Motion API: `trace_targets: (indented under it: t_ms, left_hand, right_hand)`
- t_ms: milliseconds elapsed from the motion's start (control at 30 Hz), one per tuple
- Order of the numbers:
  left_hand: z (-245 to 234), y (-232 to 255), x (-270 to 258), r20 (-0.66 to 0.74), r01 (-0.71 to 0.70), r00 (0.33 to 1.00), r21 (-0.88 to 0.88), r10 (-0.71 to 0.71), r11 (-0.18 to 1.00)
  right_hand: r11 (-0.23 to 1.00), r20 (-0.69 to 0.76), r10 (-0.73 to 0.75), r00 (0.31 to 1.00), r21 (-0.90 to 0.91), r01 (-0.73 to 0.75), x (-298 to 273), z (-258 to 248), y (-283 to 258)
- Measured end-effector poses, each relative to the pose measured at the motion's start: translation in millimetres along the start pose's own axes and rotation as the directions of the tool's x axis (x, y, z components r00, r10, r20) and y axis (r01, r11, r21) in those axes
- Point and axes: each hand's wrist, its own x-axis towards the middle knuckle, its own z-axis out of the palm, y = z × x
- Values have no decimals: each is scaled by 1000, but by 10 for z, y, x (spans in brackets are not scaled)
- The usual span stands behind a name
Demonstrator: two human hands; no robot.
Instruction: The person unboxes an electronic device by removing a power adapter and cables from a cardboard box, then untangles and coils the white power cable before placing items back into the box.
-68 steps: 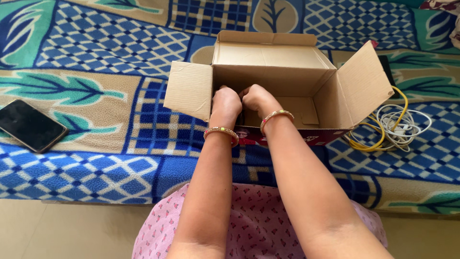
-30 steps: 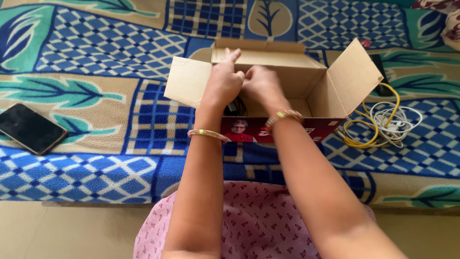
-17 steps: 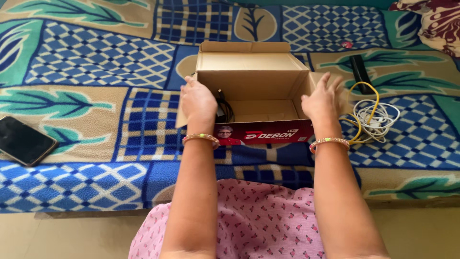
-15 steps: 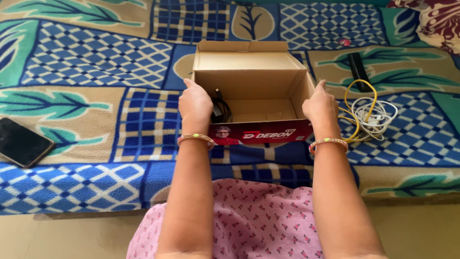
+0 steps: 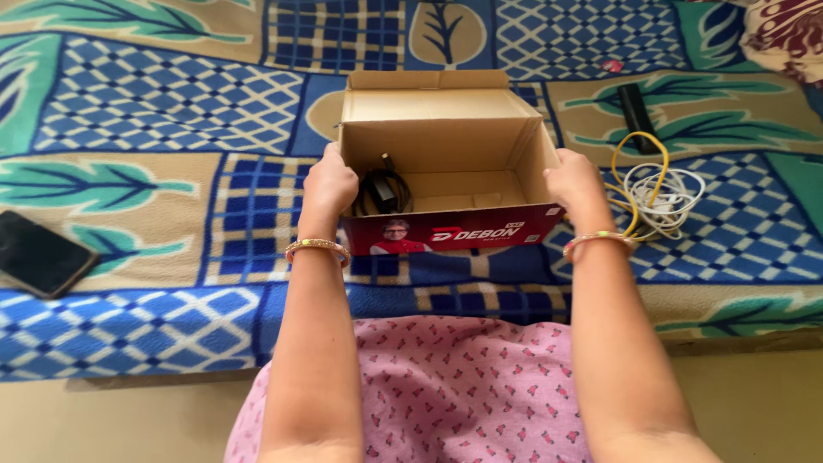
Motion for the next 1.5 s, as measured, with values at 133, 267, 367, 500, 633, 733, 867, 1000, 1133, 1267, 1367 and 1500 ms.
trace_targets:
  t_ms: [133,267,367,500,633,733,867,1000,1133,1267,1367,1500]
  left_hand:
    - [31,-55,54,37,-131,985,-476,168,870]
    - [51,42,15,160,-99,941,-712,297,695]
    - [-97,177,-37,111,-84,986,-331,127,940]
    - [-147,329,-165,-90,26,996,123,-15,992]
    - [-102,762,-390,-507,-331,740,299,442,895]
    - [20,1329,-568,-470,-553,674,191,571,811]
    - [600,2195,-750,-405,-802,579,-126,707,584]
    - [1487,2842,-862,-195,-826,544,-294,816,480]
    - [2310,3189,-964,28,-756,583,-349,812,554]
    - [2829,3395,-1035,97,-704,643,-317,760,636]
    - [3088,3424,-1044,76,-744,603,-306,794,594]
    - [3329,3414,-1010,-77,-881,425,-266,902,392]
  right_hand:
    - [877,239,38,970,458,-147,-21,2,45]
    - [860,269,19,963,487,-153,-19,25,158]
    - [861,202,-15,979,501,-90,123,115,236]
    - [970,-72,-130,989,197,141,176,102,202]
    - [942,-370,-320,872,-28,334,-94,-137,-126]
    - [876,-464,-439,769,-31,481,-289,-390,-355]
    - [834,-536,-448,716,39,551,-471,-814,-467]
    - [795,-696,-373,613,100,598,-498,-1245,-154]
    - [836,-831,-189,524,143,530,-423,-1533,571]
    - [884,-873,67,483,276,377,-267,-1430,1308]
    - [892,-865,162,475,334,304,-217,-1212,1699]
    - [902,-877,105,469,282,326,-31,-1016,1921]
